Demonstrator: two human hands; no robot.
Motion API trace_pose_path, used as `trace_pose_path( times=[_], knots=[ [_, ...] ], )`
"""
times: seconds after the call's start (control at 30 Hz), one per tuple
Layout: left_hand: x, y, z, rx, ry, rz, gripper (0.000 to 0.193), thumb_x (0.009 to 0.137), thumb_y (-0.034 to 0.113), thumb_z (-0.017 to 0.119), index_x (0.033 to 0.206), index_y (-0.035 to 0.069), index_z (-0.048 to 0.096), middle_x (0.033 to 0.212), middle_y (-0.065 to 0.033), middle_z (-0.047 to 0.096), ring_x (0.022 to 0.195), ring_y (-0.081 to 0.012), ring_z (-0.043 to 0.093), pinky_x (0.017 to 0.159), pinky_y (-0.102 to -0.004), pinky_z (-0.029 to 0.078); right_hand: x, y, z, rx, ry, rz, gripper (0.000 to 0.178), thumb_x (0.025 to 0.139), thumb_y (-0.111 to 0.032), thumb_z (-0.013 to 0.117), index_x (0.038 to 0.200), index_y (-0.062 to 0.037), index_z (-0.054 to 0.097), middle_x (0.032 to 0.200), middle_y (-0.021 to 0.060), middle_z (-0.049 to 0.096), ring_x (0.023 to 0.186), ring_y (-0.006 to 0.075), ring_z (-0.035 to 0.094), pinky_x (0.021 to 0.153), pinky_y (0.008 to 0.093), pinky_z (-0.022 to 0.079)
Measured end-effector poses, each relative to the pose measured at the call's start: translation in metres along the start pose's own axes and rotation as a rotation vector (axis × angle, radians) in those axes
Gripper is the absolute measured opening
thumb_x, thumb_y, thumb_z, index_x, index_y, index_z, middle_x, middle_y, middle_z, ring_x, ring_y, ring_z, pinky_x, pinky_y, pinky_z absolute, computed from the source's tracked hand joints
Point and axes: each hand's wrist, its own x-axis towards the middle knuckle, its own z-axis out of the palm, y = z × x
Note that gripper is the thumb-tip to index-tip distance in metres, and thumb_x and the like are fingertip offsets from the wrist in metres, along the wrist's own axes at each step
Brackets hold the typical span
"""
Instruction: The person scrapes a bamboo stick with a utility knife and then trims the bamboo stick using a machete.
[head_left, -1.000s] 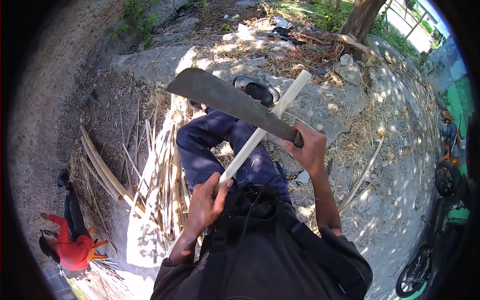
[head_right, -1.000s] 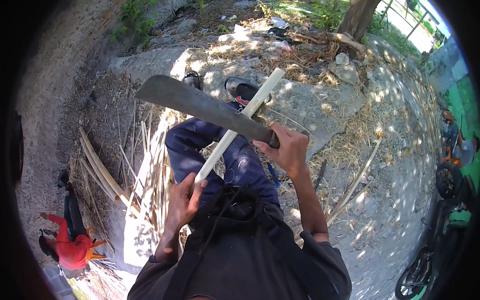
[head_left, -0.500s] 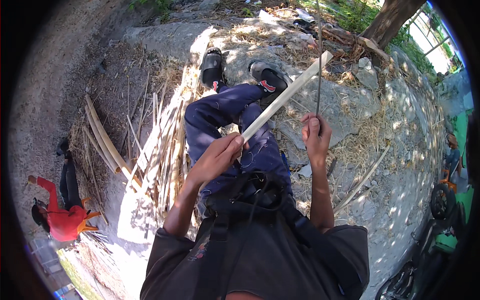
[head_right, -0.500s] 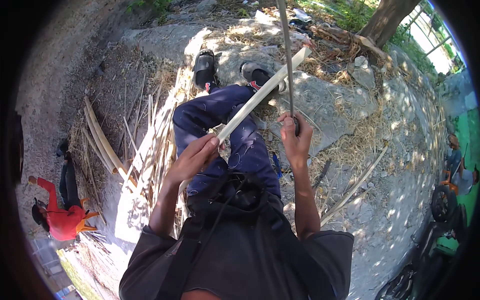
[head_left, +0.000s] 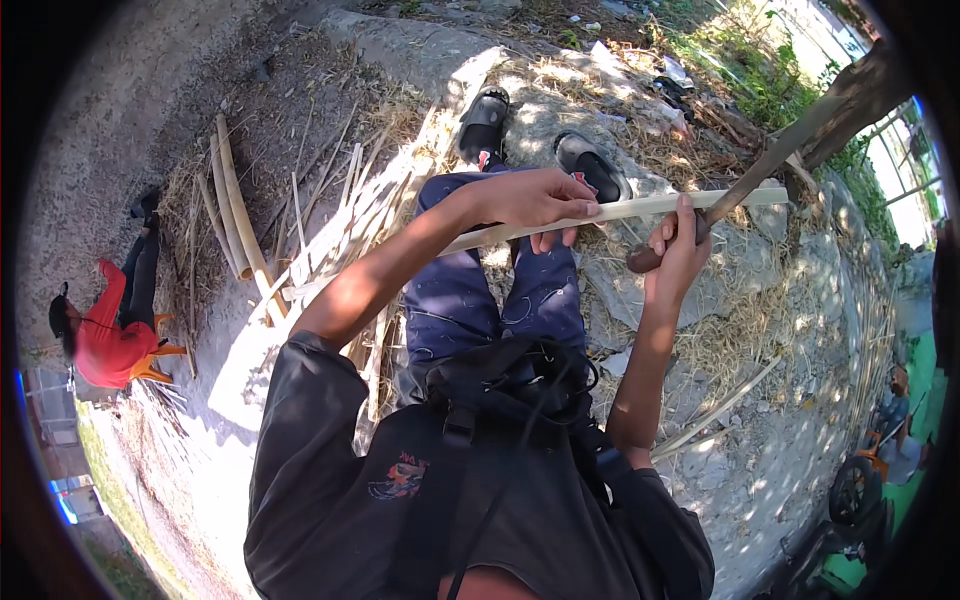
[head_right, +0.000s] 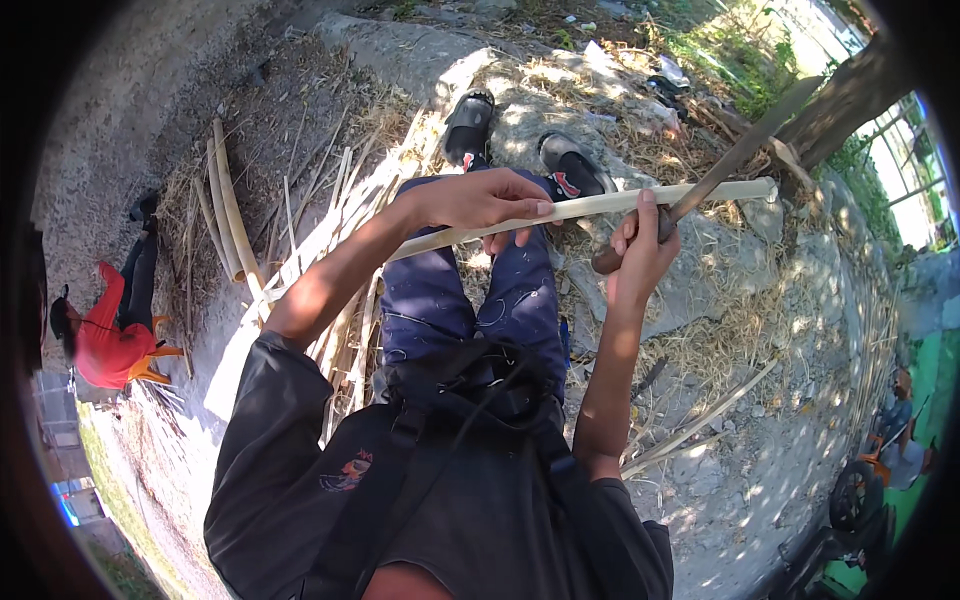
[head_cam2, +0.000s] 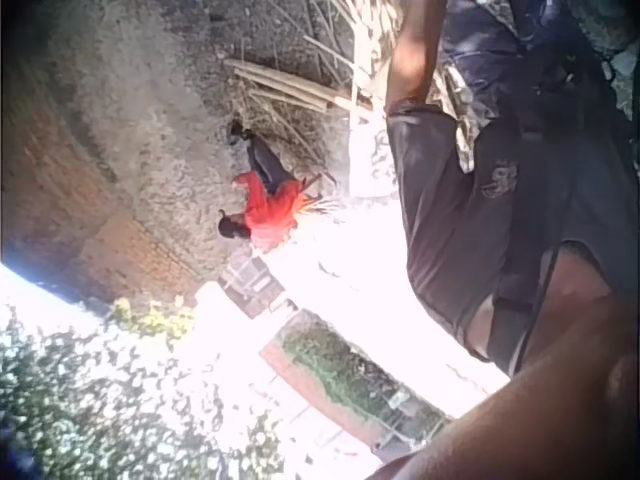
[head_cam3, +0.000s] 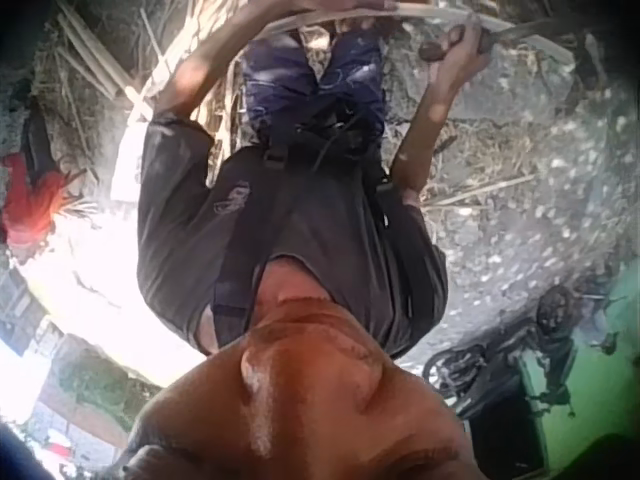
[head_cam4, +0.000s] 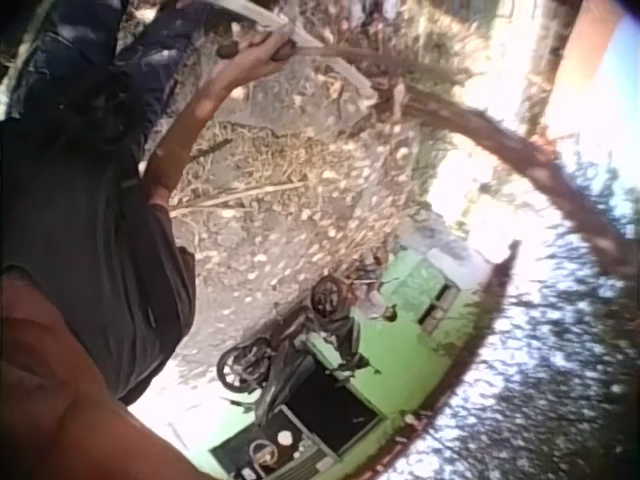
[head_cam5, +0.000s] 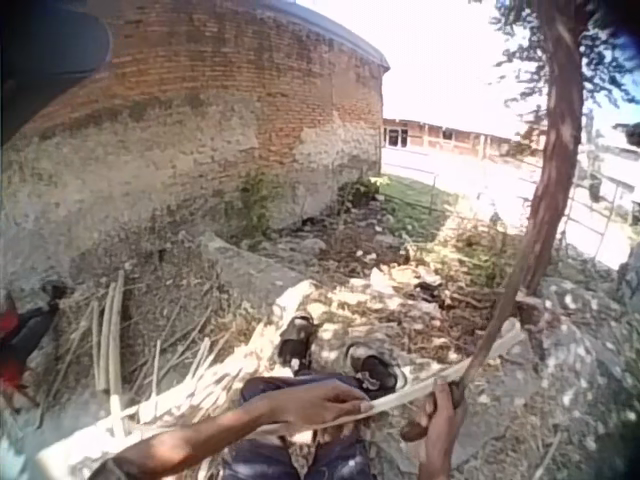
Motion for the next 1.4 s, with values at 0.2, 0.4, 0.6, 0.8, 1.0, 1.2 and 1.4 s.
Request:
trace_pose_path(
  times=[0.2,0.4,0.6,0.8,1.0,1.2,1.4],
  knots=[
    [-0.053,-0.042,-0.060,0.399,0.440,0.052,0.054,0.117,0.048,0.042,0.130,0.002,0.067,0.109,-0.0123,0.073,0.102,-0.0218,0.071,0.093,-0.0374,0.057,0.039,0.015,-0.025,0.196,0.098,0.037,0.024,0.104,-0.021,0.068,0.088,-0.0088,0.055,0.067,0.0001,0.051,0.049,0.0095,0.042,0.049,0.0282,0.037],
    [-0.186,-0.069,-0.092,0.404,0.554,-0.242,0.061,0.117,0.051,0.037,0.127,0.001,0.070,0.108,-0.0135,0.077,0.109,-0.0242,0.073,0.098,-0.0410,0.056,0.065,0.027,-0.068,0.230,0.205,0.036,0.021,0.104,-0.020,0.069,0.091,-0.0098,0.055,0.070,-0.0005,0.050,0.056,0.0092,0.044,0.051,0.0268,0.039],
    [-0.230,-0.059,-0.077,0.672,0.724,-0.313,0.048,0.115,0.043,0.048,0.125,0.001,0.070,0.104,-0.0162,0.076,0.106,-0.0277,0.074,0.095,-0.0444,0.056,0.069,0.042,-0.083,0.185,0.259,-0.007,0.022,0.105,-0.025,0.070,0.099,-0.0083,0.056,0.071,0.0000,0.051,0.056,0.0110,0.045,0.056,0.0295,0.043],
    [-0.147,-0.003,0.019,0.936,0.908,-0.016,0.062,0.093,0.042,0.081,0.140,0.007,0.061,0.138,-0.0155,0.066,0.129,-0.0379,0.062,0.110,-0.0478,0.047,0.032,0.047,-0.019,0.288,0.123,0.062,0.024,0.107,-0.023,0.067,0.093,-0.0076,0.056,0.067,0.0001,0.052,0.053,0.0111,0.046,0.053,0.0302,0.042],
    [-0.043,0.003,0.069,0.796,0.730,0.191,0.058,0.097,0.044,0.075,0.138,0.007,0.056,0.117,-0.0163,0.069,0.105,-0.0366,0.070,0.086,-0.0482,0.056,-0.016,0.032,0.019,0.279,-0.111,0.123,0.023,0.109,-0.024,0.064,0.100,-0.0023,0.064,0.064,0.0002,0.053,0.052,0.0096,0.047,0.051,0.0281,0.040],
    [-0.038,-0.003,0.071,0.313,0.479,0.134,0.036,0.113,0.032,0.057,0.097,-0.001,0.058,0.064,-0.0155,0.049,0.059,-0.0277,0.039,0.059,-0.0433,0.037,-0.027,0.021,-0.007,0.175,-0.170,0.101,0.029,0.110,-0.029,0.065,0.103,-0.0006,0.066,0.064,0.0011,0.053,0.049,0.0079,0.046,0.048,0.0268,0.036],
    [-0.063,-0.007,0.063,0.229,0.402,0.057,0.035,0.114,0.028,0.054,0.097,-0.001,0.061,0.062,-0.0127,0.047,0.058,-0.0163,0.043,0.057,-0.0398,0.038,-0.009,0.036,-0.066,-0.124,-0.097,0.016,0.028,0.110,-0.026,0.066,0.107,0.0016,0.063,0.068,0.0004,0.056,0.049,0.0037,0.043,0.044,0.0244,0.033]
  ],
)
